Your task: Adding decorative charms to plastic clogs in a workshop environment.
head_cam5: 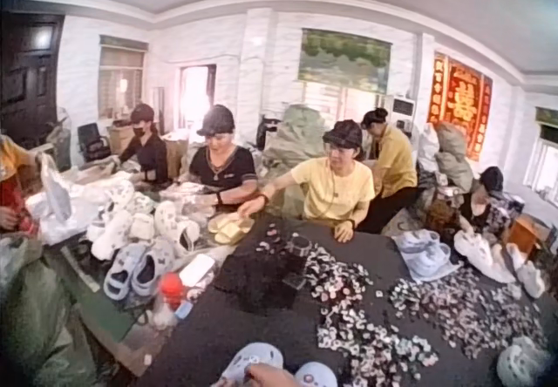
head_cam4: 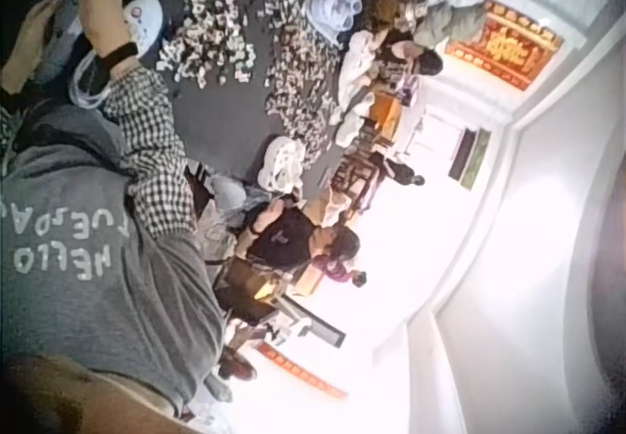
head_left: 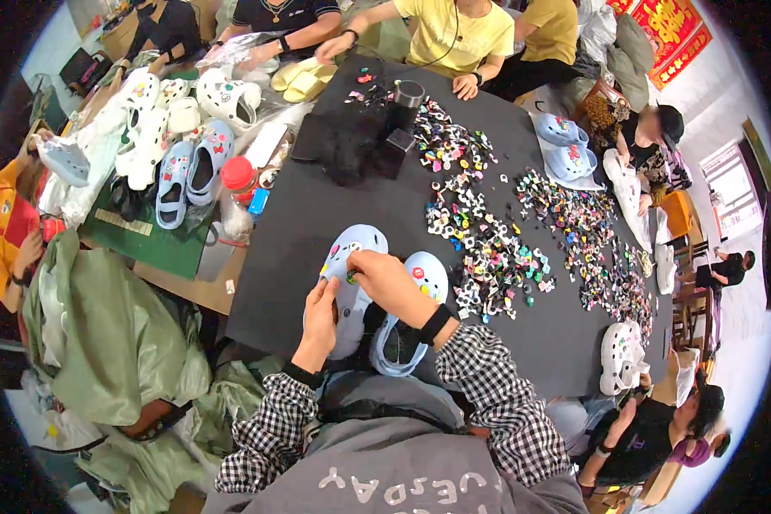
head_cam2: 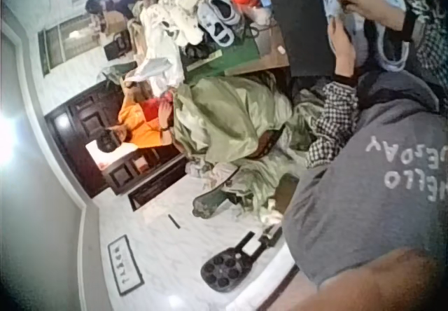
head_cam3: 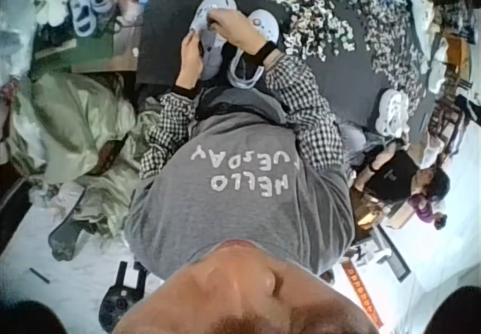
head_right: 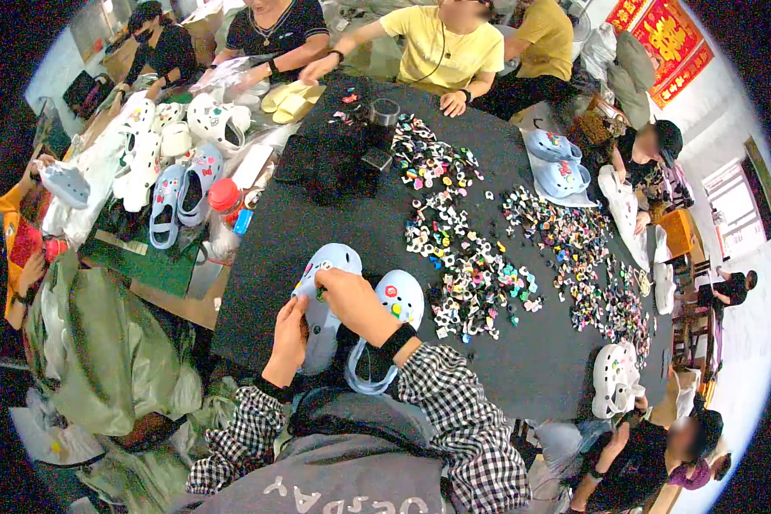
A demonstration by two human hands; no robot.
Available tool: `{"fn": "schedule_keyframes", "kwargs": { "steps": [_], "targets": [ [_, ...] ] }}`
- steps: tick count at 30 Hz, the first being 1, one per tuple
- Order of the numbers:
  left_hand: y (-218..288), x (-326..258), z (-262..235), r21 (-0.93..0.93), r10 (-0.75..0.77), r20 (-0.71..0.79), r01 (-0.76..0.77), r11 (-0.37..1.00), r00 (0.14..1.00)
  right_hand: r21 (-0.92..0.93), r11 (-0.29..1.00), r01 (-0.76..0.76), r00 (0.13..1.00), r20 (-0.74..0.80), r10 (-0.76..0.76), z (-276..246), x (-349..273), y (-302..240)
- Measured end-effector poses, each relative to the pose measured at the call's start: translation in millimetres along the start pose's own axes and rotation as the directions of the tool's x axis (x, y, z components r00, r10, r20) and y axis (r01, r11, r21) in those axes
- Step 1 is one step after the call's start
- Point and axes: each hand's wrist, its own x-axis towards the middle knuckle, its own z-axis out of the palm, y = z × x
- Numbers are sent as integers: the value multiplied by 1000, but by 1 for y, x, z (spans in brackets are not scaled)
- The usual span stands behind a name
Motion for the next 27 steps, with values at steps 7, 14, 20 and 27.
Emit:
{"fn": "schedule_keyframes", "kwargs": {
  "steps": [7,14,20,27],
  "targets": [
    [-4,2,-3,8,-21,-8,21,1000,1000,-108,993,-51,995,77,59,-9,11,-3],
    [-12,0,5,81,7,29,-9,997,1000,-138,989,-62,970,225,92,-20,18,13],
    [-7,-2,7,62,-6,24,4,998,1000,-216,971,104,986,149,-73,-18,17,15],
    [8,-1,3,-22,-5,16,5,1000,1000,-176,984,17,996,92,-1,-10,29,16]
  ]
}}
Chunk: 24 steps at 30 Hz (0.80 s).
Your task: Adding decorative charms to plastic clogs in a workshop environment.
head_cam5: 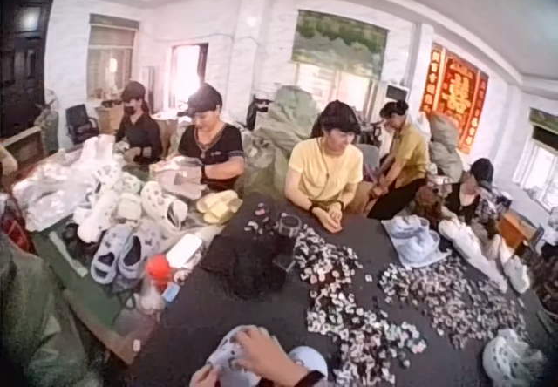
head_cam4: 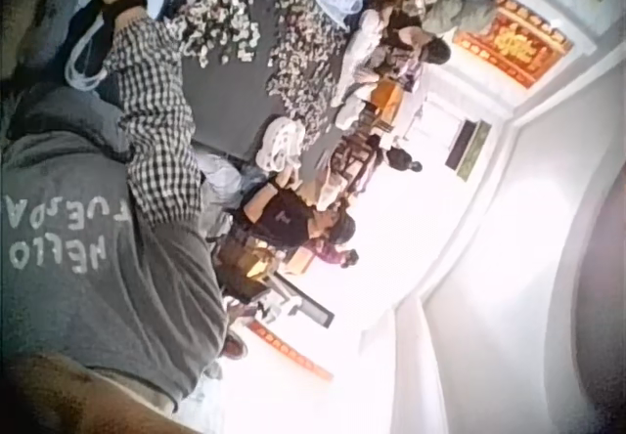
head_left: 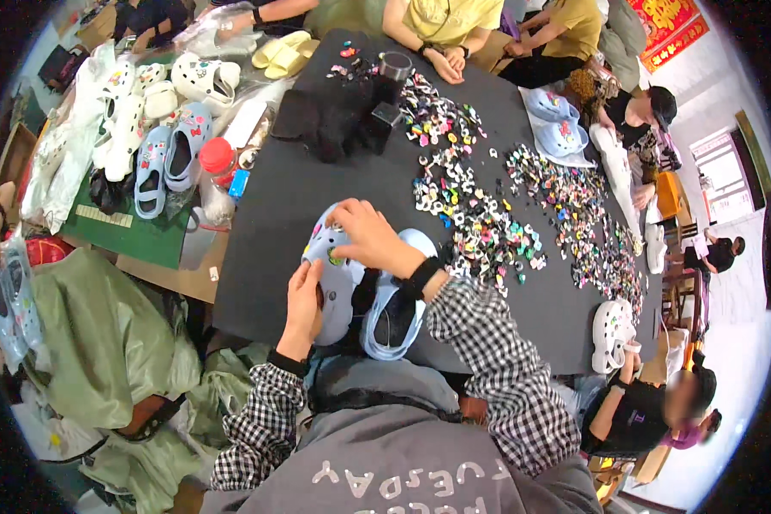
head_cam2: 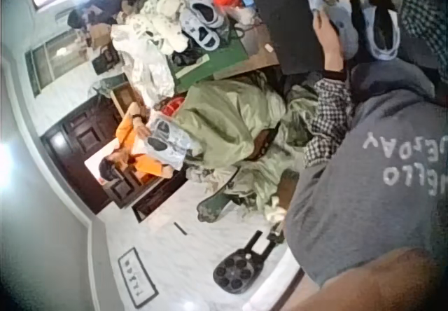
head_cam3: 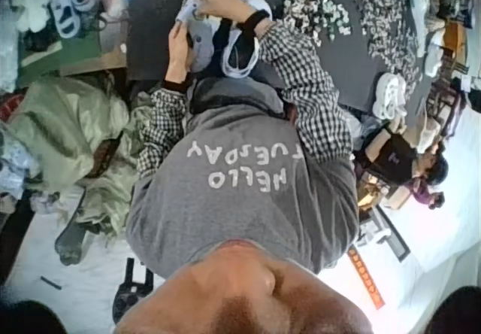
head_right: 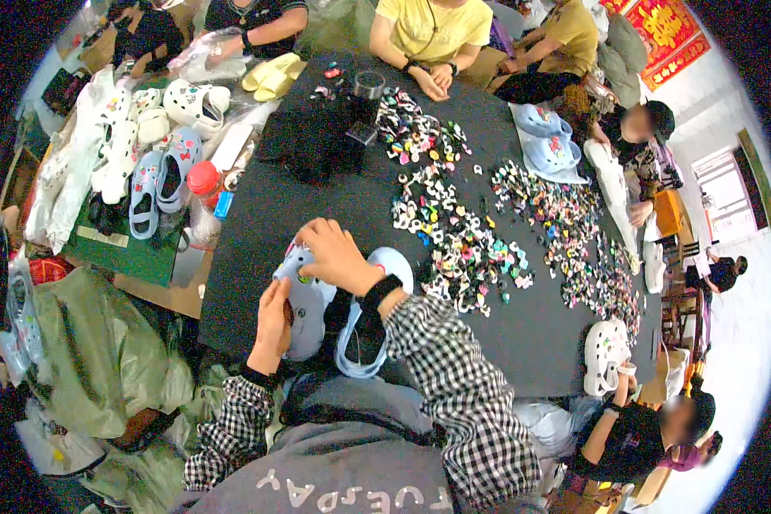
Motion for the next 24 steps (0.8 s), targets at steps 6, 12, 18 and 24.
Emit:
{"fn": "schedule_keyframes", "kwargs": {
  "steps": [6,12,18,24],
  "targets": [
    [-3,0,8,8,-30,-48,30,1000,998,-55,990,133,985,116,-126,-8,-3,5],
    [-18,3,-2,150,-11,-20,14,989,1000,3,996,87,995,49,-87,-9,-18,9],
    [-37,1,15,290,127,38,-132,948,991,83,996,27,999,-22,-25,-10,-44,21],
    [-44,-5,22,413,137,126,-177,893,983,89,991,-100,994,-26,102,-13,-61,26]
  ]
}}
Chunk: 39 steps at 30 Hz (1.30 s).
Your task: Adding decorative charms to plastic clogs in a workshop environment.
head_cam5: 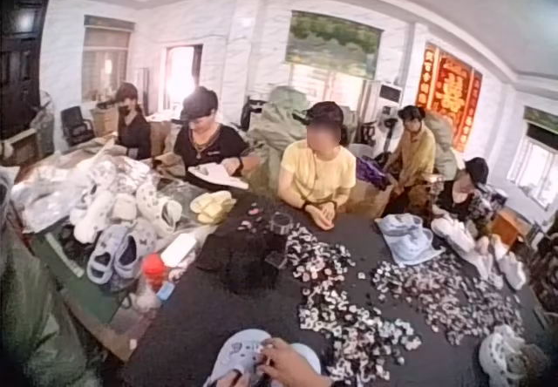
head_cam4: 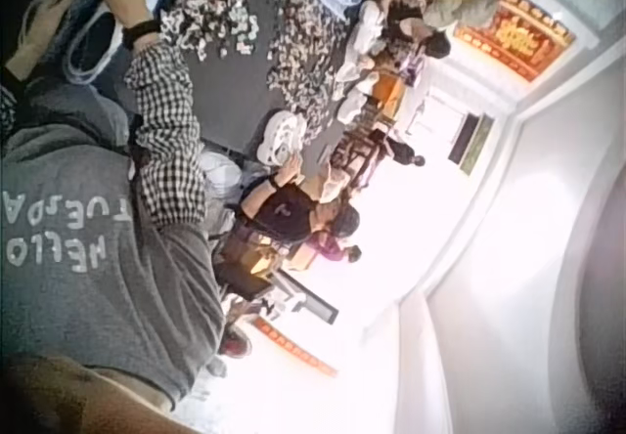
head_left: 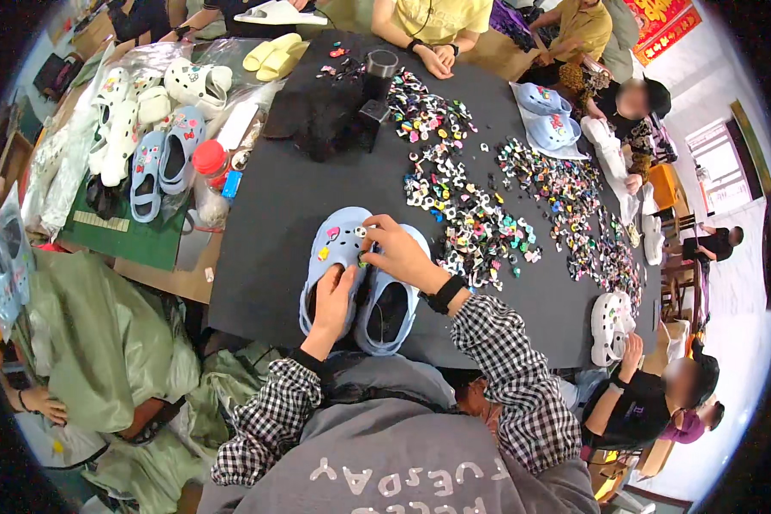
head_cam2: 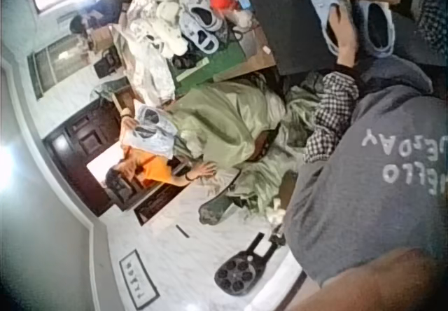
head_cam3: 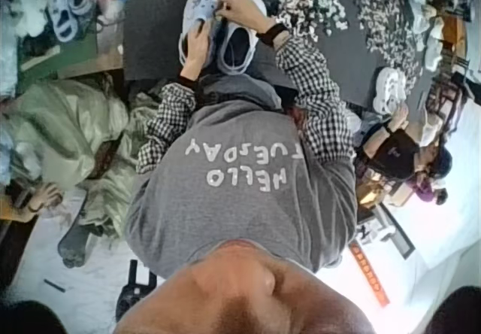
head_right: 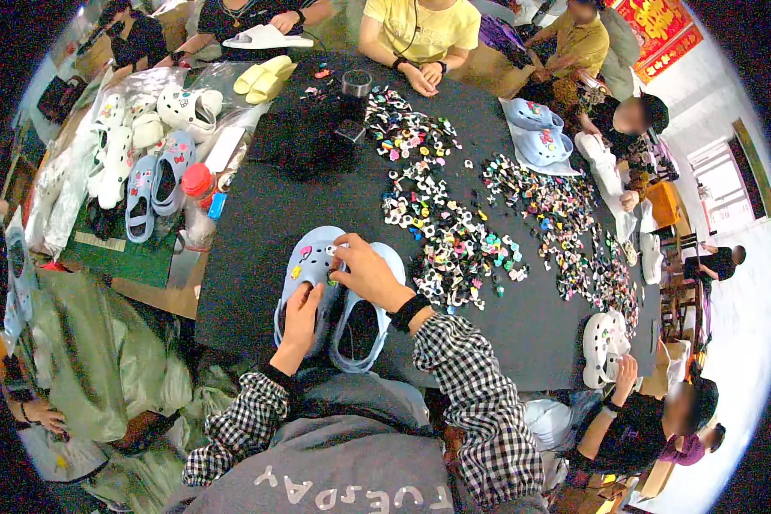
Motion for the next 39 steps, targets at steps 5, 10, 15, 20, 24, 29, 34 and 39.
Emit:
{"fn": "schedule_keyframes", "kwargs": {
  "steps": [5,10,15,20,24,29,34,39],
  "targets": [
    [-8,0,4,189,50,29,-55,980,998,36,999,-41,999,-2,41,2,-9,13],
    [-9,1,-2,194,53,22,-56,979,998,31,999,-12,999,-40,14,4,-11,12],
    [-6,3,-7,84,-10,7,9,996,1000,91,995,-41,999,17,40,0,-3,11],
    [-3,7,-16,-143,-104,29,107,984,994,-7,1000,-23,999,23,23,-4,16,16],
    [15,5,-13,-220,-170,-20,161,962,985,-140,990,31,992,129,-13,-11,31,5],
    [5,9,-33,-246,-188,11,185,951,982,-259,960,101,973,229,-41,-13,43,-7],
    [19,4,-20,-270,-171,-39,154,950,984,-276,939,204,974,148,-168,-7,40,-7],
    [13,3,-22,-255,-176,-45,159,954,983,-310,927,211,974,-14,-226,-1,20,-20]
  ]
}}
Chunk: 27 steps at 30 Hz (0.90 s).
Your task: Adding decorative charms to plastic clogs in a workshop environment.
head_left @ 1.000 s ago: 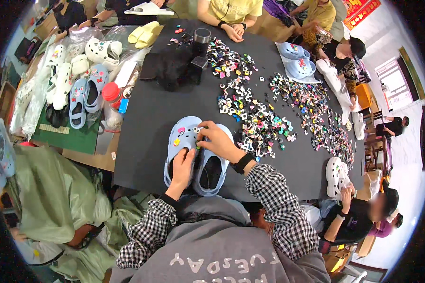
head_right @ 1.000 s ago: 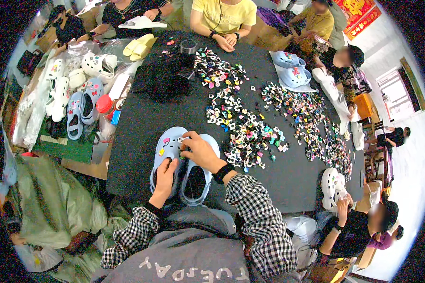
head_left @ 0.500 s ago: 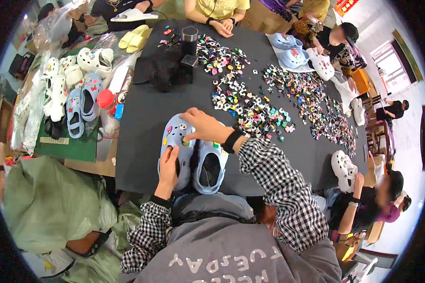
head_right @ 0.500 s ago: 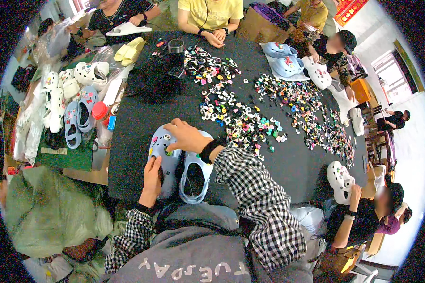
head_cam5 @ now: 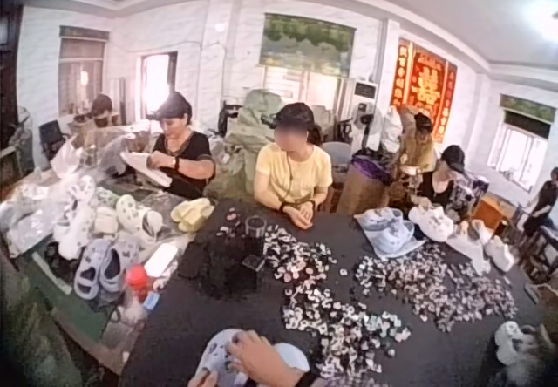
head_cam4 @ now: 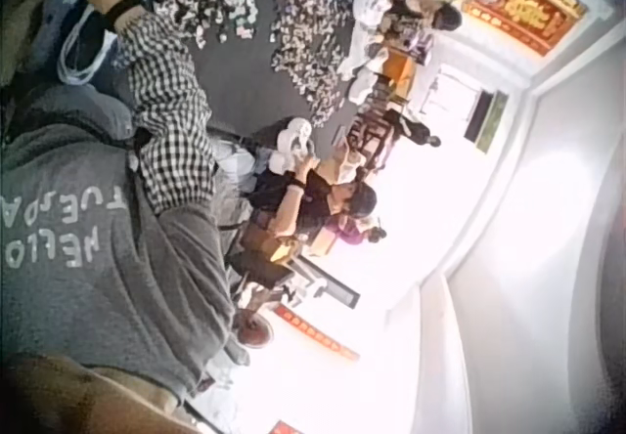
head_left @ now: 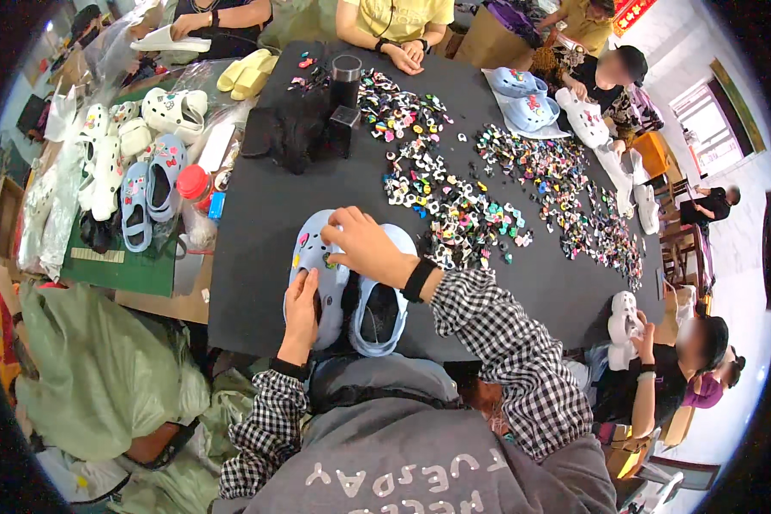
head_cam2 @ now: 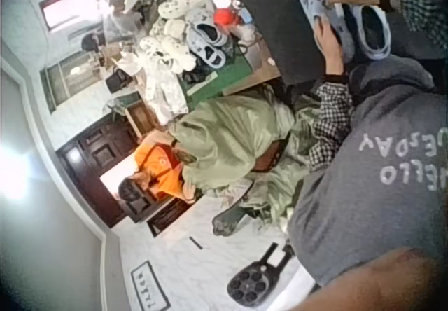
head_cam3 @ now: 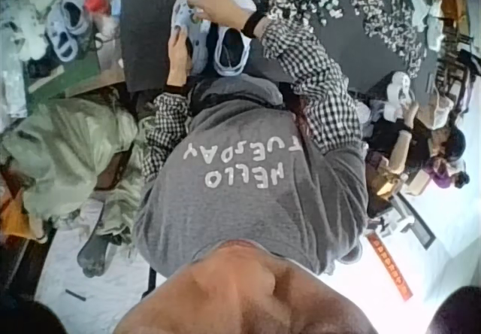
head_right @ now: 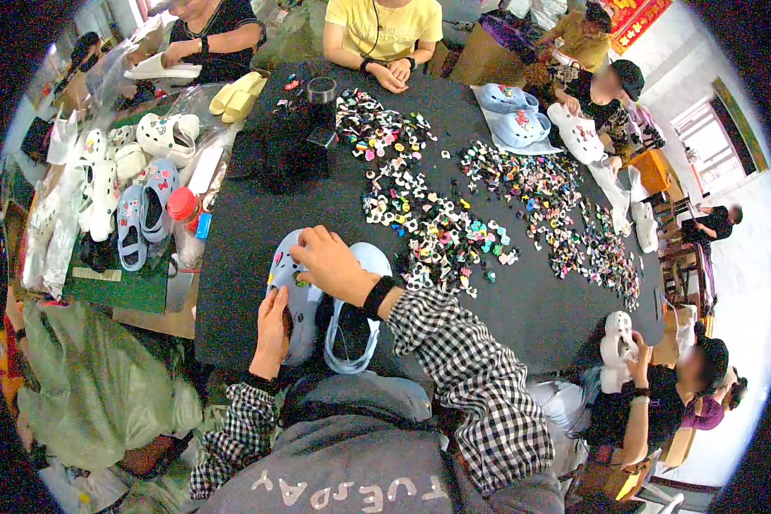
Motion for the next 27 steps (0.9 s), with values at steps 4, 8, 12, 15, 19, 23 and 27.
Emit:
{"fn": "schedule_keyframes", "kwargs": {
  "steps": [4,8,12,15,19,23,27],
  "targets": [
    [-8,2,0,66,55,31,-57,996,998,133,990,-49,997,-53,57,16,-14,-1],
    [-14,1,6,164,73,89,-87,983,993,249,951,-185,983,38,181,15,-27,12],
    [-20,-1,19,260,133,77,-148,954,988,288,925,-246,969,95,228,12,-34,18],
    [-30,3,17,386,207,118,-237,892,971,268,938,-219,976,77,206,18,-39,24],
    [-34,4,16,416,214,131,-250,874,968,279,938,-206,978,36,204,23,-44,26],
    [-29,0,22,364,192,128,-226,904,973,307,930,-201,979,23,204,22,-45,26],
    [-23,-1,17,354,176,101,-201,914,979,329,917,-226,974,103,204,14,-38,23]
  ]
}}
